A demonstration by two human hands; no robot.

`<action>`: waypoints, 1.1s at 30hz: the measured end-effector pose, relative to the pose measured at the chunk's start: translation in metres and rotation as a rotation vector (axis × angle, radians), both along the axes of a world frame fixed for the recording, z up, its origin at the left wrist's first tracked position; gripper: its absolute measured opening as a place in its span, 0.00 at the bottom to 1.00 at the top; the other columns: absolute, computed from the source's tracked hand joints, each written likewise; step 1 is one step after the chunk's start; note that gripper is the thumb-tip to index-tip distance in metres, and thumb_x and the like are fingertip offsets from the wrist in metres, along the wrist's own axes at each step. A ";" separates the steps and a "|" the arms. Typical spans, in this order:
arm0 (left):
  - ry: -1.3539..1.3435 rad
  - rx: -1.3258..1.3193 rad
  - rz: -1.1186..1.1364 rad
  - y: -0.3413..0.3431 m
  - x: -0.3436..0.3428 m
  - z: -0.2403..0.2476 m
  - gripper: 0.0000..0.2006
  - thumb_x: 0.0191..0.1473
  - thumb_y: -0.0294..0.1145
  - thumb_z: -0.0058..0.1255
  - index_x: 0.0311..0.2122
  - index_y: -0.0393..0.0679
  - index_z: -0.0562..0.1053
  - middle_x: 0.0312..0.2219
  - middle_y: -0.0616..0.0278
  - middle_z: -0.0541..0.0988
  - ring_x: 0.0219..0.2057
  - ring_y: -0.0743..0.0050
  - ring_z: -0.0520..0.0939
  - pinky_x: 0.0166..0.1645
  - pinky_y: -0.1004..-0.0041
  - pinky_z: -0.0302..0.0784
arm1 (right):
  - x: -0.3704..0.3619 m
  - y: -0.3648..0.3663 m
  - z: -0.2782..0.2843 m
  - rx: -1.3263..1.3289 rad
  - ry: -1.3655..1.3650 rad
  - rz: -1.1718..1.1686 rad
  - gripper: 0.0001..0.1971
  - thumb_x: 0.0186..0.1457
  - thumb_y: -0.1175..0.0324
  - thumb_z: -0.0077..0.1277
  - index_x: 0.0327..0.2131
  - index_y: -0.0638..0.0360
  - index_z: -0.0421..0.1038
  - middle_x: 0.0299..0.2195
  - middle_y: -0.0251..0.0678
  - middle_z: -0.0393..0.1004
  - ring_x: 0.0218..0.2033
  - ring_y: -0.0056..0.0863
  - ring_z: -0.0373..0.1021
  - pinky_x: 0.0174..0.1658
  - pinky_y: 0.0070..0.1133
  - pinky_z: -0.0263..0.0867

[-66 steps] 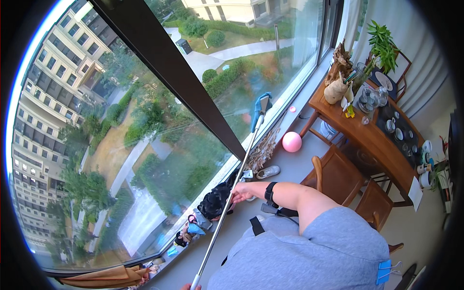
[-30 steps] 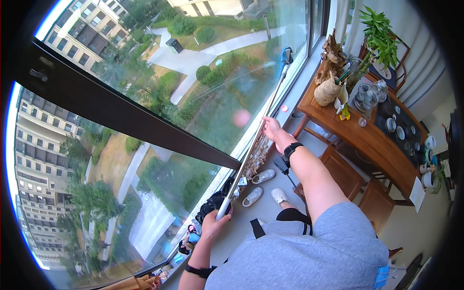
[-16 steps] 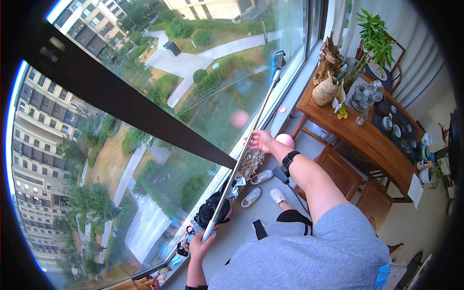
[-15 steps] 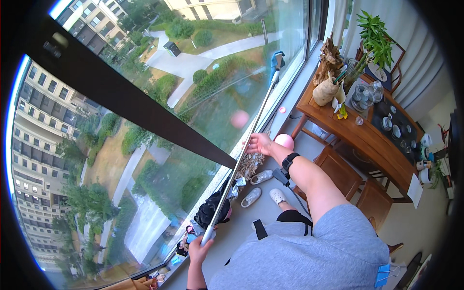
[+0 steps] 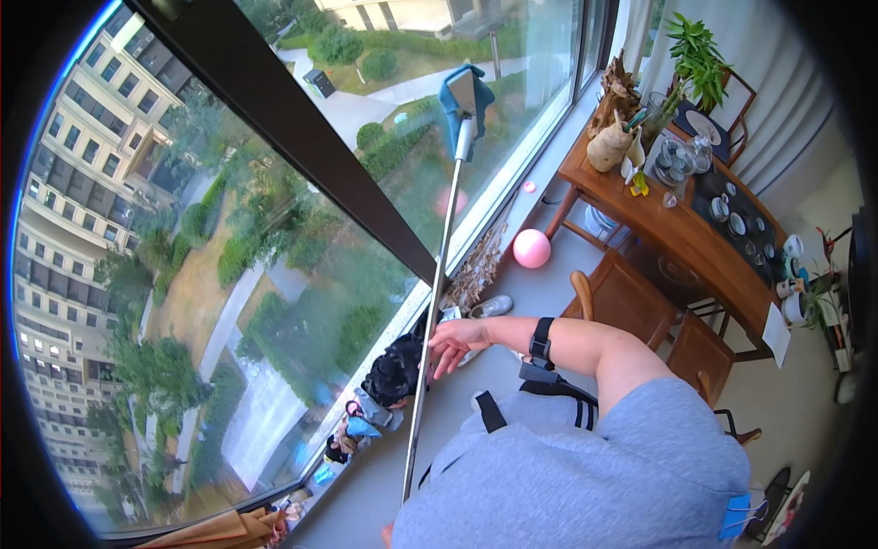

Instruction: Cleaning a large apartment window using a long-handled squeegee tool.

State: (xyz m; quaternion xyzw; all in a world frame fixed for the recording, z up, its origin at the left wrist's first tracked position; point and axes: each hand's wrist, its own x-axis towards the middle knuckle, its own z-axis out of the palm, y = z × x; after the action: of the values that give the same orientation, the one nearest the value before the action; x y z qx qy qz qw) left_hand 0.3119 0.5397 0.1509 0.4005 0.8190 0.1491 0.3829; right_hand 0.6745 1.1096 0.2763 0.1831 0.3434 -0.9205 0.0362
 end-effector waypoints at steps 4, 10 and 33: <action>-0.010 0.034 -0.141 -0.086 -0.018 -0.009 0.17 0.42 0.43 0.62 0.25 0.37 0.78 0.13 0.67 0.73 0.18 0.83 0.73 0.23 0.71 0.68 | -0.023 -0.039 0.019 -0.016 0.012 0.078 0.19 0.61 0.62 0.39 0.54 0.58 0.60 0.55 0.45 0.66 0.41 0.38 0.75 0.39 0.23 0.73; 0.002 0.088 -0.291 -0.127 -0.027 0.028 0.17 0.42 0.44 0.62 0.25 0.36 0.78 0.13 0.66 0.74 0.19 0.83 0.73 0.24 0.70 0.67 | -0.041 -0.046 0.025 0.012 0.039 0.163 0.19 0.61 0.63 0.38 0.53 0.58 0.61 0.54 0.40 0.68 0.44 0.34 0.74 0.43 0.23 0.70; 0.321 -0.084 0.095 0.311 0.143 0.154 0.18 0.38 0.49 0.63 0.26 0.42 0.80 0.14 0.57 0.75 0.16 0.66 0.76 0.25 0.66 0.69 | 0.091 0.151 -0.015 0.039 -0.025 -0.760 0.09 0.60 0.68 0.39 0.43 0.54 0.65 0.42 0.42 0.76 0.38 0.27 0.75 0.43 0.20 0.69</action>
State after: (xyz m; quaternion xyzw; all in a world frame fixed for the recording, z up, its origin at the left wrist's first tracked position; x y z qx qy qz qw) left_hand 0.4544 0.8506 0.3046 0.3636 0.8931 0.0670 0.2562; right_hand 0.7653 1.2608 0.2611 0.3092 0.2678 -0.8592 -0.3072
